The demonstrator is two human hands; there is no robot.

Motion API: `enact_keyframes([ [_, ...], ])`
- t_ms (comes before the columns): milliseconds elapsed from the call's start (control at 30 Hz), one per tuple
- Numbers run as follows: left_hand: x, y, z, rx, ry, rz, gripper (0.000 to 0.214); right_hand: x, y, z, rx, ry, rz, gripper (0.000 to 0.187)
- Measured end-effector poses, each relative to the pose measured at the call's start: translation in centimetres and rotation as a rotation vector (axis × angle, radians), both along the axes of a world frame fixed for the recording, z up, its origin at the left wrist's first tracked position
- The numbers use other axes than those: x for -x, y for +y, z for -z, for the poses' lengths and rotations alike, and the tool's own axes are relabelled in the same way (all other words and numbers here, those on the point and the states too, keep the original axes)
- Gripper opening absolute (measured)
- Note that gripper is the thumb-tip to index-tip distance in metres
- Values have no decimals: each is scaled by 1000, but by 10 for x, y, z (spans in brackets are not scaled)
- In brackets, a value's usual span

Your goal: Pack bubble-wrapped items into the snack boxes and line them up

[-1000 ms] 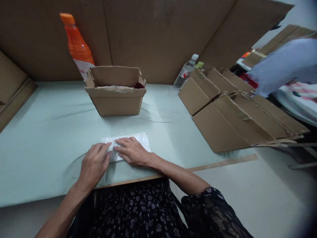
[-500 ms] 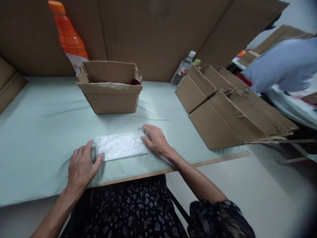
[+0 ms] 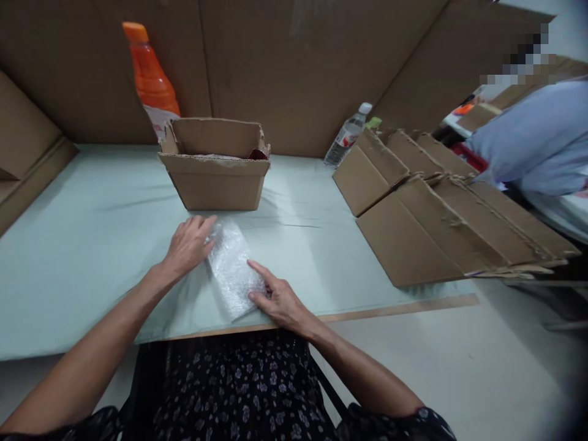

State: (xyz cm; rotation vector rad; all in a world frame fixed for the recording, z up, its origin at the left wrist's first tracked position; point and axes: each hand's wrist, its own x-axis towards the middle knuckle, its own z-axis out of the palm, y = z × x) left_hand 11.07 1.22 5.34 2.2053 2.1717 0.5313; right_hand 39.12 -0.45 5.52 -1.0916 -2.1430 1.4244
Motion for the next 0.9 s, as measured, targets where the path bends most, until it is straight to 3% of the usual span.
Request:
enact_keyframes([
  [67, -5, -8, 3, -27, -15, 37, 50, 1, -4, -1, 65, 32, -49, 45],
  [133, -11, -37, 6, -93, -75, 139, 51, 0, -4, -2, 154, 92, -54, 34],
  [233, -27, -95, 6, -122, -202, 329, 63, 0, -1, 0, 332, 190, -20, 34],
  [300, -42, -123, 6, -75, -275, 361, 66, 2, 1, 2, 449, 255, -11, 38],
  [367, -56, -132, 9, -47, -392, 277, 55, 4, 1, 4, 535, 298, -18, 44],
  [433, -63, -126, 12, 15, -554, 83, 47, 2, 0, 1, 541, 316, -14, 51],
  [500, -62, -112, 12, 119, -714, -107, 51, -3, -3, -5, 403, 313, 28, 54],
  [600, -54, -95, 9, 235, -825, -200, 64, -9, -6, -16, -84, 257, 19, 41],
  [667, -49, -87, 7, 262, -821, -192, 64, -5, -4, -16, -428, 154, -128, 35],
  [733, -48, -84, 6, 263, -777, -177, 62, 7, 2, -10, -658, -17, -308, 37],
  [800, -49, -86, 7, 161, -671, -173, 59, 22, 10, -2, -755, -183, -420, 35],
  [900, -51, -100, 9, -159, -412, -94, 51, 35, 21, 3, -737, -278, -456, 29],
])
